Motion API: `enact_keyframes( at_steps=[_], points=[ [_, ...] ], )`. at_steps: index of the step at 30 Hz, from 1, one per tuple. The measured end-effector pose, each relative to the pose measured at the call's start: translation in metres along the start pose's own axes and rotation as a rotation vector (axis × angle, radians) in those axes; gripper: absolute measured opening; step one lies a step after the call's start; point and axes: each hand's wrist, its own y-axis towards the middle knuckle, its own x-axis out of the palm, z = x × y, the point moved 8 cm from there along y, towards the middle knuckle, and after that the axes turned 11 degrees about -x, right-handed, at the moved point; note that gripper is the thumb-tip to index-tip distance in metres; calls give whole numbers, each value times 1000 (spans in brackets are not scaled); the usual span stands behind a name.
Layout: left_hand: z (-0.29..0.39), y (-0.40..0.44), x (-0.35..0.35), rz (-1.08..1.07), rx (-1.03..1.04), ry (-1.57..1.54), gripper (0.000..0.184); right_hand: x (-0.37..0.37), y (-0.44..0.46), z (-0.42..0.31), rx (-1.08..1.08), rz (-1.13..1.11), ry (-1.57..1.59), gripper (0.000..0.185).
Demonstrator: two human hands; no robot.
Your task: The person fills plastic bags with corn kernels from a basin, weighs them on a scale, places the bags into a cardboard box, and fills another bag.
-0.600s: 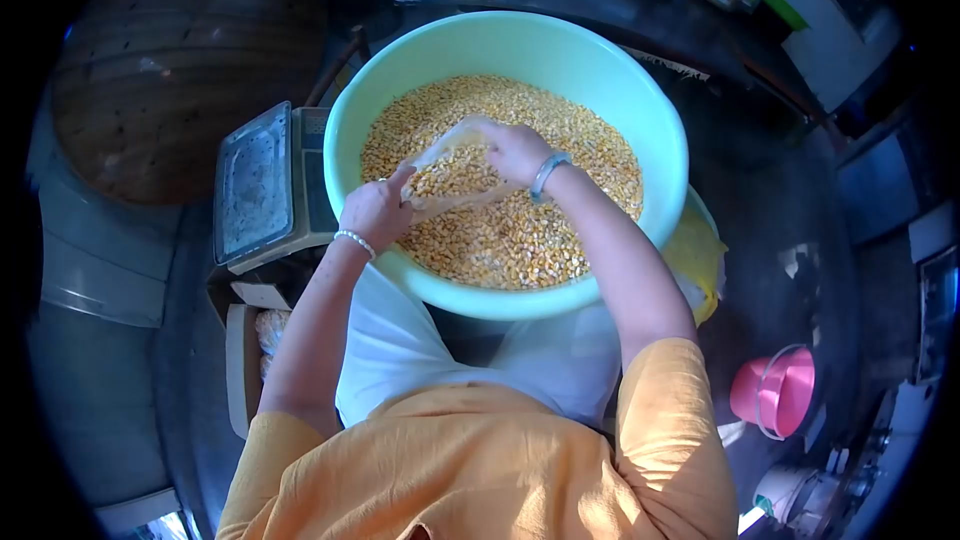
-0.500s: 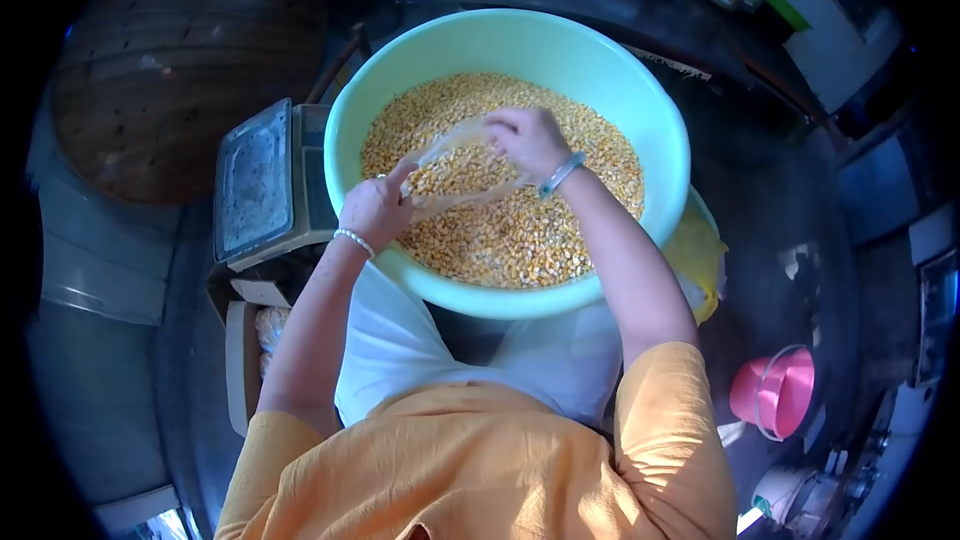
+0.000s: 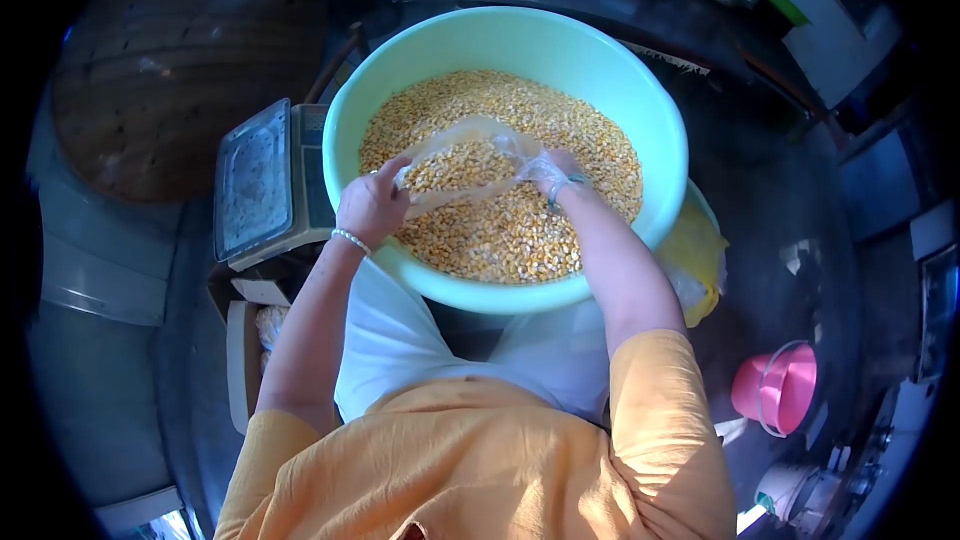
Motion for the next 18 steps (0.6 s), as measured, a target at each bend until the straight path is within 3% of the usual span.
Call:
enact_keyframes(
  at_steps=[4,18],
  points=[
    [-1,0,-2,2,4,5,34,25,17,4,-41,74,149,45],
    [-4,3,-1,4,4,19,29,29,11,-8,-51,30,90,44]
  ],
)
